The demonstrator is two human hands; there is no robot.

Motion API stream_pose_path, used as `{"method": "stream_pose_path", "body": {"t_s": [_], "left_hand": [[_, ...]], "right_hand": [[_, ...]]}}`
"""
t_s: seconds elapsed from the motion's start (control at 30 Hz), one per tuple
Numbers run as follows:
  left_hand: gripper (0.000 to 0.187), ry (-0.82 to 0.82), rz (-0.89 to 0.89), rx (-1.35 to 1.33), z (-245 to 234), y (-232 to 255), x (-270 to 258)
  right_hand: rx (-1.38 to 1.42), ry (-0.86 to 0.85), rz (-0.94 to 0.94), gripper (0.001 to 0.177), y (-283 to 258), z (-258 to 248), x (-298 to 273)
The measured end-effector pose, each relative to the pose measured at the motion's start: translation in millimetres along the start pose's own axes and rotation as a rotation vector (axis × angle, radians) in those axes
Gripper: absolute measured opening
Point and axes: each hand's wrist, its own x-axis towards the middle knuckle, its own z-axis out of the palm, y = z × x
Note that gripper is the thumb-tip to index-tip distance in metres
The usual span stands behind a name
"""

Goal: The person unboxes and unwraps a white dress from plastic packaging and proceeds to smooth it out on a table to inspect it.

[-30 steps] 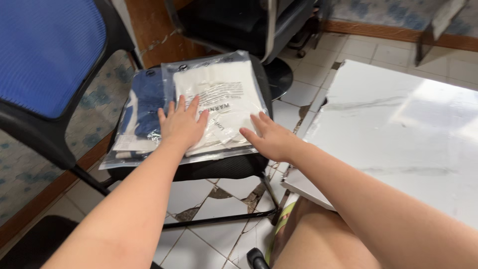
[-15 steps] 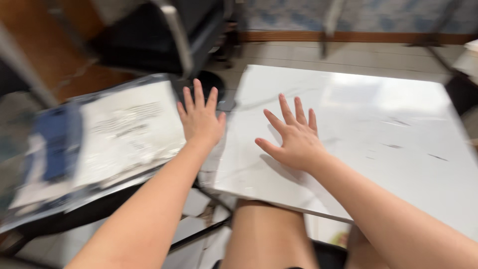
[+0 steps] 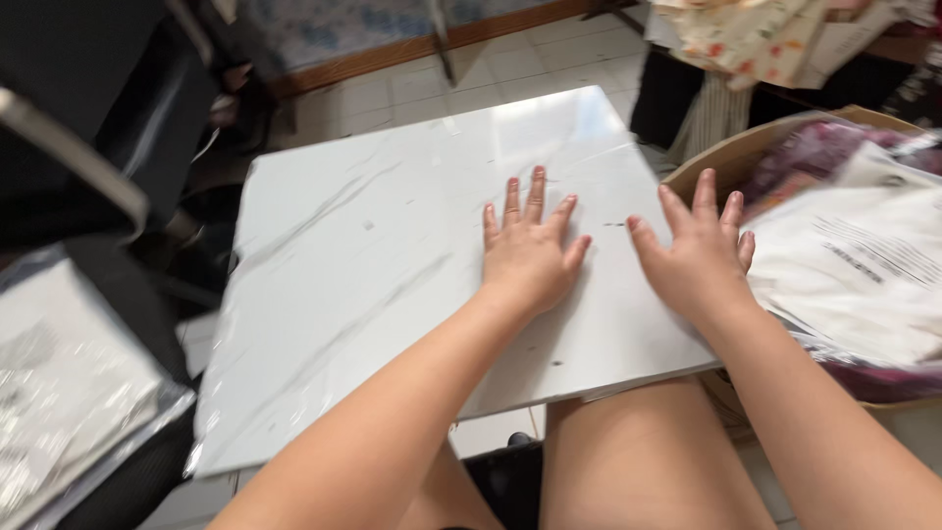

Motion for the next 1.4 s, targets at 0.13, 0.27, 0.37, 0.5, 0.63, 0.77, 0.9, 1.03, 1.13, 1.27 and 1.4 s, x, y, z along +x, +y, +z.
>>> {"method": "stream_pose_path", "body": {"t_s": [0.13,0.27,0.37,0.5,0.63,0.77,0.9,1.03,1.13,1.27,1.4], "left_hand": [[0.062,-0.03,0.119,0.017,14,51,33],[0.063,-0.064,0.196,-0.036,28,95,46],[0.063,-0.094,0.288,-0.048,39,103,42],[0.057,0.13,0.31,-0.15,49,89,37],[0.053,0.137,0.321,-0.148,52,87,37],[0.048,0.148,0.292,-0.173,52,88,36],[0.046,0.144,0.292,-0.193,51,88,36],[0.045,0.123,0.294,-0.198,54,86,38],[0.046,0.074,0.286,-0.299,60,80,48],[0.064,-0.05,0.099,-0.905,53,63,83],[0.086,0.221,0.026,-0.954,4,8,81]], "right_hand": [[0.093,0.107,0.055,0.049,74,-4,31],[0.083,-0.026,0.225,0.034,141,-11,33],[0.023,-0.108,0.35,0.033,170,-7,24],[-0.15,-0.016,0.307,0.055,211,11,15],[-0.44,-0.258,0.418,0.059,228,27,9],[-0.347,-0.321,0.554,0.032,242,36,1],[-0.109,-0.241,0.559,0.027,268,47,6],[0.096,0.069,0.435,0.028,273,41,31],[0.235,0.304,0.282,0.025,228,12,58],[0.537,0.416,-0.11,0.012,114,-31,90],[0.6,0.288,-0.343,0.01,-27,-35,79]]}}
